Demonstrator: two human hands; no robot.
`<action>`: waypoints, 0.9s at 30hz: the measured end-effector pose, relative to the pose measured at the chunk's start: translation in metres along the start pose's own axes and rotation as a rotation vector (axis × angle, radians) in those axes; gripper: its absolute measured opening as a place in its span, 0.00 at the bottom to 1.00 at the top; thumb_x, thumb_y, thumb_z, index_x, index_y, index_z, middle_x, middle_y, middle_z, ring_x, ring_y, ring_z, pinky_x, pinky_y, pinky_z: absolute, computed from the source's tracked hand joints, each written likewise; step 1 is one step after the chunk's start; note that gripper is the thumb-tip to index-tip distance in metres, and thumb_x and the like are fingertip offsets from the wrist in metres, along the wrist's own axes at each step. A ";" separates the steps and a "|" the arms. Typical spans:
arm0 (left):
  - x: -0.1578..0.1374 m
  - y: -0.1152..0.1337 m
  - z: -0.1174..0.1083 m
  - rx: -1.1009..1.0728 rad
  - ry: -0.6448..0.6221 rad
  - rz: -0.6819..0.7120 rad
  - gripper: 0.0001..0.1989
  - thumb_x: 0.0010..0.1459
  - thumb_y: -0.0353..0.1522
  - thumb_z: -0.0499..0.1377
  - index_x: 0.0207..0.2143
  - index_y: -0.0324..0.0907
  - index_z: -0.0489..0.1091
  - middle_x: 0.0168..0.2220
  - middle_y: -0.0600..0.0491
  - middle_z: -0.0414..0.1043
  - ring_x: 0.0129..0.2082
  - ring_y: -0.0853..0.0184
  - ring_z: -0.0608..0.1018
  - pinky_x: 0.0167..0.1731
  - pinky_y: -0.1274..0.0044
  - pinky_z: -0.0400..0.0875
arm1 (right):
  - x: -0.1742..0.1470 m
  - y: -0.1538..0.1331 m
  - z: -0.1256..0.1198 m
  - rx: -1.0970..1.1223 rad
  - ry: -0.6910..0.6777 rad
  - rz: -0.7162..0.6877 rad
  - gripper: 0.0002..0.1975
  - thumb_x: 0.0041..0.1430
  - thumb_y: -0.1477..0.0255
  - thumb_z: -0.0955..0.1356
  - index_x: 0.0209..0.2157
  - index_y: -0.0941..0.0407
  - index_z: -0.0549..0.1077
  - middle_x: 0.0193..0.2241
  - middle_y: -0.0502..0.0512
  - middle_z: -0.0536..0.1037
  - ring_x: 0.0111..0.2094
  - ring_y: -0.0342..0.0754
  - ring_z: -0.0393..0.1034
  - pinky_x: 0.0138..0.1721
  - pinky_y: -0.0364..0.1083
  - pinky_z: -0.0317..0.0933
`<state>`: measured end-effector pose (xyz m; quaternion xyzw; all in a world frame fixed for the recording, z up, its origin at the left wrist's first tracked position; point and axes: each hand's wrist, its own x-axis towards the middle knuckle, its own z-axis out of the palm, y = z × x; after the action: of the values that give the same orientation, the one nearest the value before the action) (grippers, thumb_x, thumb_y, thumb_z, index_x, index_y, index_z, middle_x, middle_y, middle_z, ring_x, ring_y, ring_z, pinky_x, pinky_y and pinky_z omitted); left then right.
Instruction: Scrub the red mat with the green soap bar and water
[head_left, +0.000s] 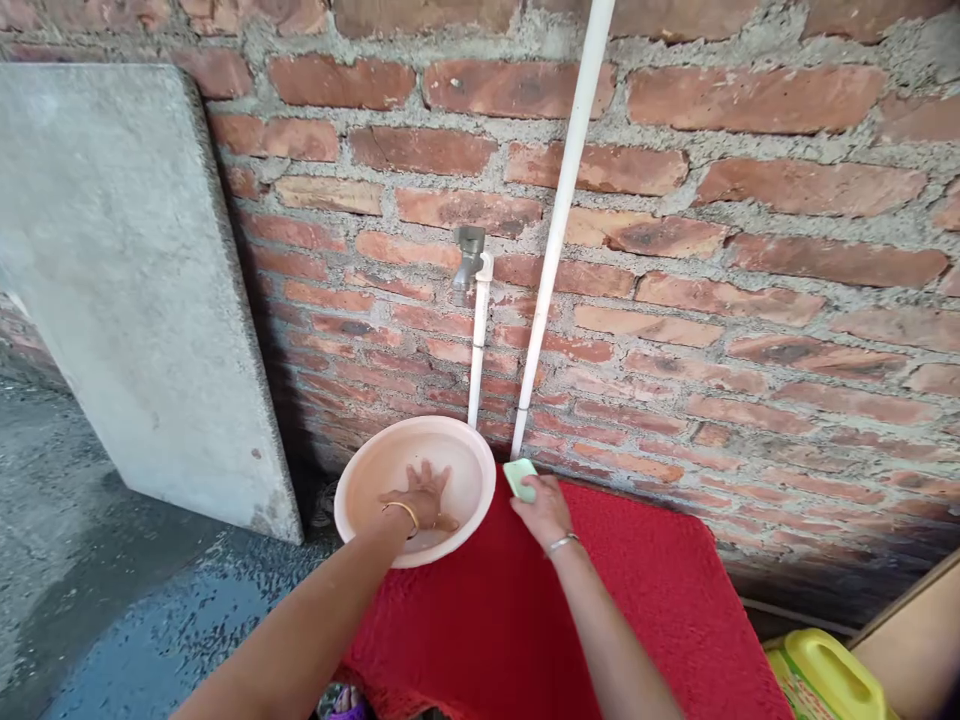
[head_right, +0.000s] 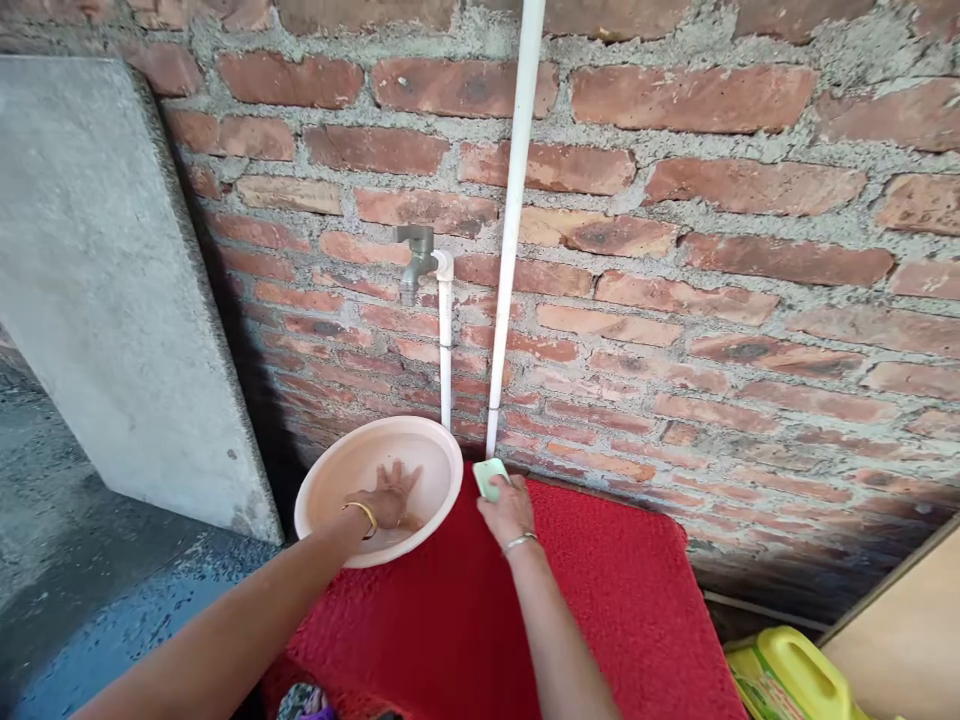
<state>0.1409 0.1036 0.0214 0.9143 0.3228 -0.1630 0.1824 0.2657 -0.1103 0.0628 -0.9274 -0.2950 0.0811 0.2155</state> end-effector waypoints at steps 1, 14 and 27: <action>-0.001 -0.001 -0.001 0.025 -0.017 -0.023 0.54 0.43 0.62 0.60 0.71 0.63 0.45 0.74 0.49 0.37 0.69 0.26 0.39 0.47 0.27 0.49 | 0.007 -0.010 0.009 0.004 -0.012 -0.028 0.18 0.53 0.66 0.71 0.47 0.49 0.77 0.49 0.56 0.72 0.49 0.49 0.71 0.53 0.44 0.62; -0.024 0.010 -0.017 0.120 -0.104 -0.047 0.61 0.46 0.55 0.64 0.72 0.56 0.29 0.73 0.47 0.18 0.70 0.36 0.30 0.50 0.30 0.48 | -0.015 0.186 -0.090 -0.155 0.111 0.297 0.20 0.55 0.66 0.68 0.49 0.53 0.77 0.47 0.58 0.74 0.49 0.51 0.71 0.55 0.49 0.62; -0.019 0.011 -0.015 -0.022 -0.013 -0.022 0.53 0.43 0.61 0.61 0.70 0.65 0.47 0.74 0.50 0.38 0.69 0.27 0.38 0.46 0.27 0.49 | -0.043 0.130 -0.069 0.001 0.180 0.399 0.23 0.56 0.57 0.68 0.50 0.53 0.74 0.49 0.61 0.72 0.47 0.53 0.73 0.50 0.49 0.65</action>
<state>0.1367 0.0915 0.0451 0.9075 0.3337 -0.1672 0.1928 0.3163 -0.2548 0.0670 -0.9708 -0.0850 0.0392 0.2208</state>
